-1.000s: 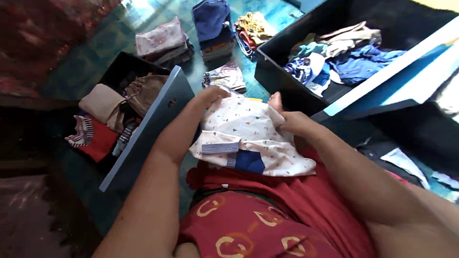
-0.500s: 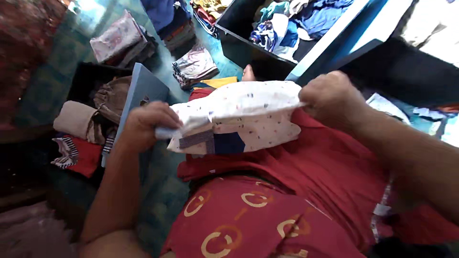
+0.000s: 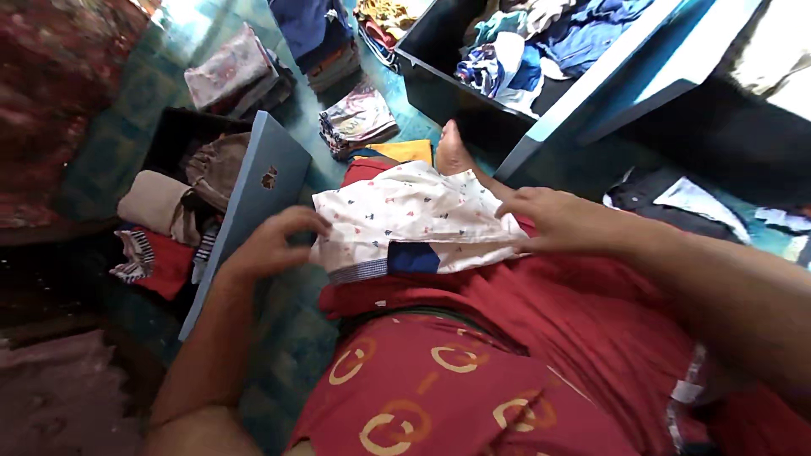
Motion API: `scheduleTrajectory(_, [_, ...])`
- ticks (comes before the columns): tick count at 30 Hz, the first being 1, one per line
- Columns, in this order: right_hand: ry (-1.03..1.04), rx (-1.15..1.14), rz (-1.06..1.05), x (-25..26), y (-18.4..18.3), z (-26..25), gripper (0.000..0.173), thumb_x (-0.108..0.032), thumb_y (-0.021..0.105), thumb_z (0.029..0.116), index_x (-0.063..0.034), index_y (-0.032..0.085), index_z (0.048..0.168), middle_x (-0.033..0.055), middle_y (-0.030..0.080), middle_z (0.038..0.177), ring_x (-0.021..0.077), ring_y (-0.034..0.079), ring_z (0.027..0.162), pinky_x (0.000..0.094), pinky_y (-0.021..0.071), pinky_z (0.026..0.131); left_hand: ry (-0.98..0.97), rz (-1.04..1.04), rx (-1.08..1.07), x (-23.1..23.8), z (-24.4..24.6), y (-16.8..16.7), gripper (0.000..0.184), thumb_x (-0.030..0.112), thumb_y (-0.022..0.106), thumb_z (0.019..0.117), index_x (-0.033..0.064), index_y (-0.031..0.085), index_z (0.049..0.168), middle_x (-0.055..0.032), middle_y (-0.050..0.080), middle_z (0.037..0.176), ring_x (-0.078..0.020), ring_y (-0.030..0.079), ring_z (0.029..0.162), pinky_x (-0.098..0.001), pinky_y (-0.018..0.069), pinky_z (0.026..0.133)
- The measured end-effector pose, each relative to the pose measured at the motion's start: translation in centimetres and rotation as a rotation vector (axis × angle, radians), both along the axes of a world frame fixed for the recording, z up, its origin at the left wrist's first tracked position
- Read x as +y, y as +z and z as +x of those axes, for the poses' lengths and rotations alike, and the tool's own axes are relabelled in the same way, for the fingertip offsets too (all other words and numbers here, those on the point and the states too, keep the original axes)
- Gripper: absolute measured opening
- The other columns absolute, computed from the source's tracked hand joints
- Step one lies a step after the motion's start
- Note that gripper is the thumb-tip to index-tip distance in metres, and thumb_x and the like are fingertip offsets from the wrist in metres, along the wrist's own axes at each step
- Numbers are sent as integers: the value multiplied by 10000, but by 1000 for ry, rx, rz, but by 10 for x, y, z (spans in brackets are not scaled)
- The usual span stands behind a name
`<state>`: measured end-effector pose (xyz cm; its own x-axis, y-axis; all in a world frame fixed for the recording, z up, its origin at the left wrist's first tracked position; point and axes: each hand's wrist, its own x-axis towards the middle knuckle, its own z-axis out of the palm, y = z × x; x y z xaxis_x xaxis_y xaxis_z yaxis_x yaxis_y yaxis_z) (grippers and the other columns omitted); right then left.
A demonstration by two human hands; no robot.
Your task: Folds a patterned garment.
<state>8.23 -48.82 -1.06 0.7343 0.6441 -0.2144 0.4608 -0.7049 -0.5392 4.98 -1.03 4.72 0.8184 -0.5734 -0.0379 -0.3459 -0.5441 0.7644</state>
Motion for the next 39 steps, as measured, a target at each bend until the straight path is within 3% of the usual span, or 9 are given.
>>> scheduleTrajectory(2, [-77,146,187,15,8,17,551,-247,806,855,-17,621,1320,229,620,1263,398,612,1141,620,506,956,139,-85,-18,-10,24,0,271,192,661,893,3,684,1086,-109,682,1199,-192,623,1182,-411,501,1049])
scheduleTrajectory(4, [-156,225,294,36,8,35,439,-167,695,938,-3,591,1332,217,625,1290,351,626,1160,564,520,975,173,116,31,-33,48,5,399,180,749,912,-26,656,1241,-186,645,1286,-283,596,1243,-483,461,1091])
scheduleTrajectory(7, [-194,337,323,62,-8,60,435,10,654,879,10,560,1304,218,628,1284,352,618,1179,567,521,970,40,389,154,-58,72,-2,606,296,840,855,1,612,1332,-207,647,1281,-343,621,1201,-551,480,1048])
scheduleTrajectory(13, [32,-13,359,109,11,66,494,-336,650,894,31,659,1225,242,647,1251,377,610,1181,576,497,986,-6,425,101,-61,64,10,484,276,832,858,14,644,1218,-182,695,1112,-351,670,1057,-579,527,915])
scheduleTrajectory(17, [243,-155,409,153,39,58,495,-384,657,925,11,696,1222,193,700,1191,344,645,1141,589,470,1006,0,507,-16,-67,42,38,368,163,757,904,11,636,1217,-185,697,1047,-367,684,999,-574,534,850])
scheduleTrajectory(21, [320,-196,386,178,57,45,430,-359,664,930,-15,720,1181,150,729,1108,308,689,1051,568,522,925,-83,534,-243,-73,21,54,176,56,621,975,35,699,1132,-149,659,1040,-290,675,879,-452,544,730])
scheduleTrajectory(25, [298,-139,325,179,69,35,338,-250,731,908,-3,715,1139,157,727,1052,314,701,1008,536,562,893,-115,364,-403,-74,10,48,223,-3,675,906,27,729,1120,-167,686,1062,-341,666,1019,-488,544,862])
scheduleTrajectory(30, [343,-177,333,166,68,25,379,-239,794,843,-65,712,1170,122,717,1094,295,688,1041,532,560,905,-239,288,-571,-76,-4,35,68,50,626,934,42,687,964,-105,665,800,-271,679,712,-442,559,640])
scheduleTrajectory(39, [518,-49,104,145,72,11,202,-1,707,833,-17,674,1032,130,697,903,316,685,873,579,505,861,-482,275,-701,-91,-13,62,116,40,547,973,59,647,916,-102,646,796,-252,658,653,-382,531,548])
